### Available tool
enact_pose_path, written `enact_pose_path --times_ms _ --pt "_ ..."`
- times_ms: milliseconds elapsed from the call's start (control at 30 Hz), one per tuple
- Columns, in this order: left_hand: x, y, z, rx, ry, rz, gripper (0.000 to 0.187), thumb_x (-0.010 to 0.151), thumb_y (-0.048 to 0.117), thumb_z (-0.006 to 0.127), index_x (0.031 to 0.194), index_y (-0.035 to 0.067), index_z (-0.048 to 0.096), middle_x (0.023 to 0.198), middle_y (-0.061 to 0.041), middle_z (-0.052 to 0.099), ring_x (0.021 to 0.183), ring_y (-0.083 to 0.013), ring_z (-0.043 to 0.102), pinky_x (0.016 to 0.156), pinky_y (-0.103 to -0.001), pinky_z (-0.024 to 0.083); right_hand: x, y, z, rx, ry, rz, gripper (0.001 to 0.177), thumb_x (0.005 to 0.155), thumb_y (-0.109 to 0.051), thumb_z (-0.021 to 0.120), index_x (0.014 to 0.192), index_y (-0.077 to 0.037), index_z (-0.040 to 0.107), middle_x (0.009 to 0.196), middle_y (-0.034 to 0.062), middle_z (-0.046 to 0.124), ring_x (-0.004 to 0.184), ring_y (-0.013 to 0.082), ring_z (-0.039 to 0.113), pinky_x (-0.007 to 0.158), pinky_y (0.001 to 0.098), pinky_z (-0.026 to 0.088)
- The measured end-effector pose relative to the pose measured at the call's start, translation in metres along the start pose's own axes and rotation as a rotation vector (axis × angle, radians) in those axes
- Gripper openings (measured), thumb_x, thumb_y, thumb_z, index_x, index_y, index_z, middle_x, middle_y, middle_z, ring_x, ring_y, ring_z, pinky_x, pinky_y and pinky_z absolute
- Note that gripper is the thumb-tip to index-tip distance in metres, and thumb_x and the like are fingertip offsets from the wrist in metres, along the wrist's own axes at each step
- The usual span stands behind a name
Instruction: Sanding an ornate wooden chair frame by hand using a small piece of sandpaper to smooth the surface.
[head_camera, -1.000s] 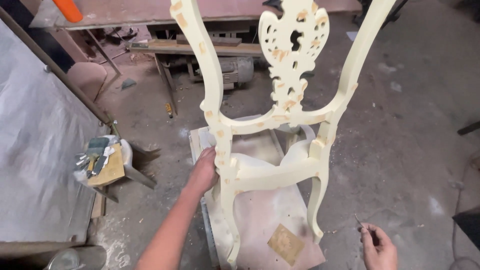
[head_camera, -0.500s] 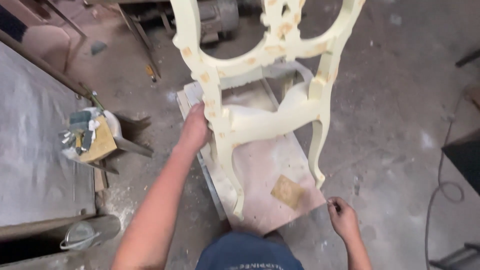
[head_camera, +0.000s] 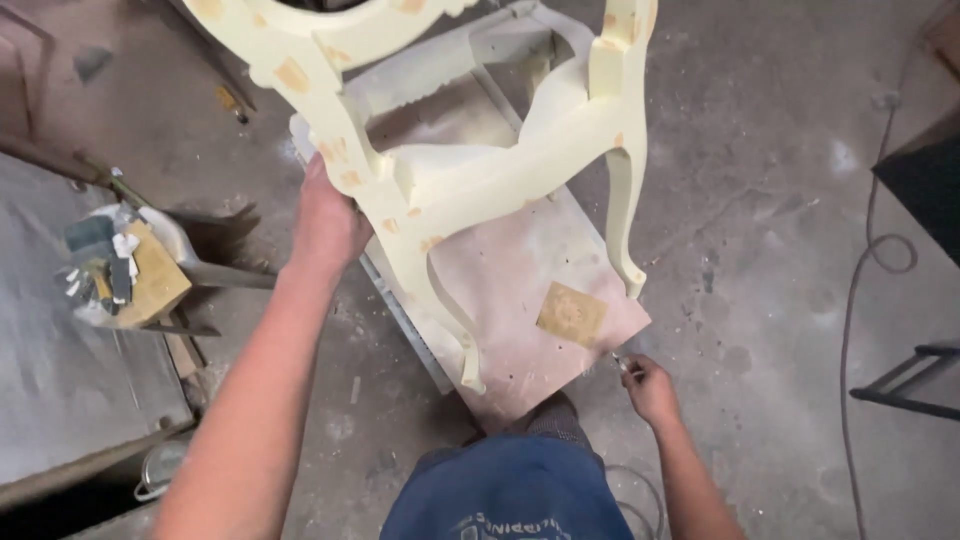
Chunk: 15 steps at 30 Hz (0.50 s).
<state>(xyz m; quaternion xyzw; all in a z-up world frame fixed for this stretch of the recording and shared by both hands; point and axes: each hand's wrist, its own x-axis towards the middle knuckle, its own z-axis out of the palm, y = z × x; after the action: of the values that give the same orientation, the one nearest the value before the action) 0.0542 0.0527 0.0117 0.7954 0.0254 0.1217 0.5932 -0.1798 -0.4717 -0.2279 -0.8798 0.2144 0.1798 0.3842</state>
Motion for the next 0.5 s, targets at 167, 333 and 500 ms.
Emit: enact_pose_path --times_ms 167,333,500 --pt "0.01 0.001 -0.018 -0.138 0.103 -0.094 0.041 0.081 0.025 0.065 0.117 0.008 0.074 0.115 -0.017 0.075 0.11 -0.0365 0.071 0.104 -0.05 0.059 0.026 -0.004 0.032 0.002 -0.005 -0.008 0.022 0.099 -0.004 0.065 0.118 0.002 0.073 0.099 0.0228 0.075 0.094 0.037 0.075 0.081 0.0464 0.058" --pt "0.013 -0.012 -0.015 -0.349 0.06 -0.332 0.043 0.081 0.035 0.069 0.117 0.013 0.079 0.119 -0.013 0.079 0.112 -0.0323 0.076 0.11 -0.049 0.063 0.0 -0.019 0.029 -0.072 0.062 -0.004 0.024 0.104 -0.008 0.061 0.122 0.005 0.068 0.112 0.0255 0.071 0.113 0.041 0.068 0.095 0.0504 0.054" --pt "0.013 -0.018 -0.013 -0.492 0.062 -0.516 0.045 0.082 0.042 0.072 0.117 0.017 0.082 0.121 -0.01 0.083 0.114 -0.0292 0.081 0.114 -0.049 0.066 0.018 -0.021 0.032 0.052 0.264 -0.077 0.025 0.101 -0.003 0.058 0.12 0.006 0.07 0.111 0.0304 0.071 0.107 0.0466 0.068 0.093 0.0513 0.057"
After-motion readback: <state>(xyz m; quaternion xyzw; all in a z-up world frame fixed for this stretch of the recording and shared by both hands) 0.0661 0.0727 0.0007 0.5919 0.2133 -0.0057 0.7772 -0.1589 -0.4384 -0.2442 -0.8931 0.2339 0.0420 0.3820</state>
